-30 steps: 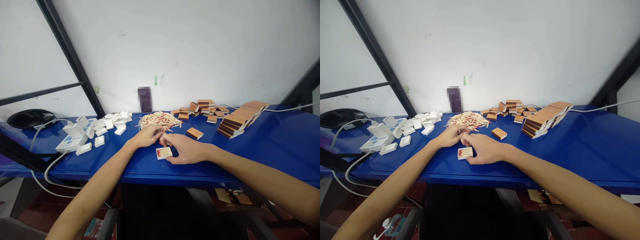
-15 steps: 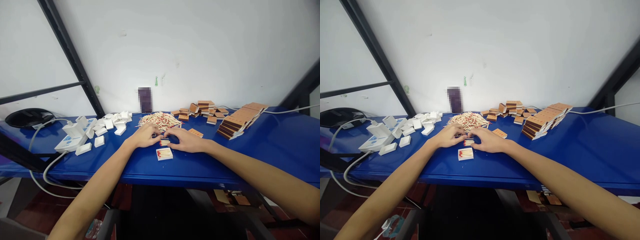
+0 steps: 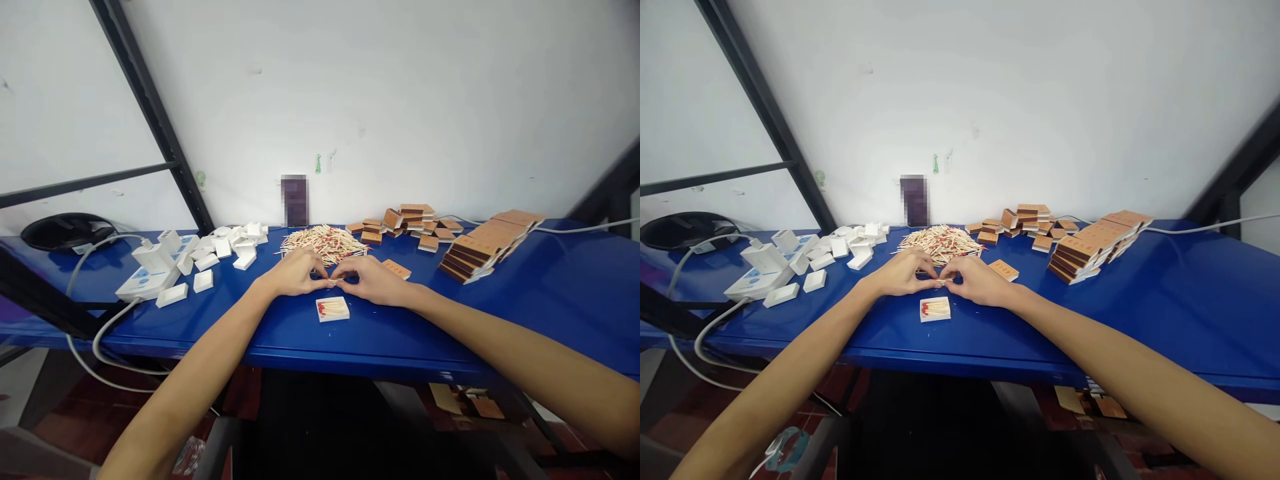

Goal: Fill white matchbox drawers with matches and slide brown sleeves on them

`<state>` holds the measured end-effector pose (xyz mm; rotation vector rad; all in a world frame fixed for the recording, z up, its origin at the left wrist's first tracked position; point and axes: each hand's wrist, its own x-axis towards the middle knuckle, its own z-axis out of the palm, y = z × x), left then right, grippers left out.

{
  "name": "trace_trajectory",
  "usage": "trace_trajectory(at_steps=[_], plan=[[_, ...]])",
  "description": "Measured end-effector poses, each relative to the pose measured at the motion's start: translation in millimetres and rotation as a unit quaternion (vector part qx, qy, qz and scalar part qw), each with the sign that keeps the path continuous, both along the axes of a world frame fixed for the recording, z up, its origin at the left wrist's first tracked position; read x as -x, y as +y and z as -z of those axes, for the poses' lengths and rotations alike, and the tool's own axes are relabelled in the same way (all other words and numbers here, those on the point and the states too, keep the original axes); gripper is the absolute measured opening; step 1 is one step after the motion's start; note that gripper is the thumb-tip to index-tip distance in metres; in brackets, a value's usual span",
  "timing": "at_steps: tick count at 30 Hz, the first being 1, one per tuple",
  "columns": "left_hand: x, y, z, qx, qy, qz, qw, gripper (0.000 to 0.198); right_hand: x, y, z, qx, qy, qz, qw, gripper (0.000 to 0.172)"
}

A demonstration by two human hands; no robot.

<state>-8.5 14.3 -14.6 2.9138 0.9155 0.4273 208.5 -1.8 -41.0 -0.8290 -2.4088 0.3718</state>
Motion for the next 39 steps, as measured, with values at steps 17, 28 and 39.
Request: trace_trajectory(at_steps=[17,28,39], plan=[[-3.1,-0.7,1.2,0.008,-0.025,-0.001,1.0,0.017,0.4,1.3,1.5,0.006,-0.001,0.027,1.0,0.014],[-4.7,-3.4,1.0,-0.001,-0.005,0.009,1.0,0.018,2.5,-1.8,-1.2,0.0,-0.005,0.049,0.999,0.014],[-8.1,0.2,3.9,-0.014,0.023,0.005,1.0,0.011,1.0,0.5,-0.6,0.002,-0.018,0.058,0.998,0.015]])
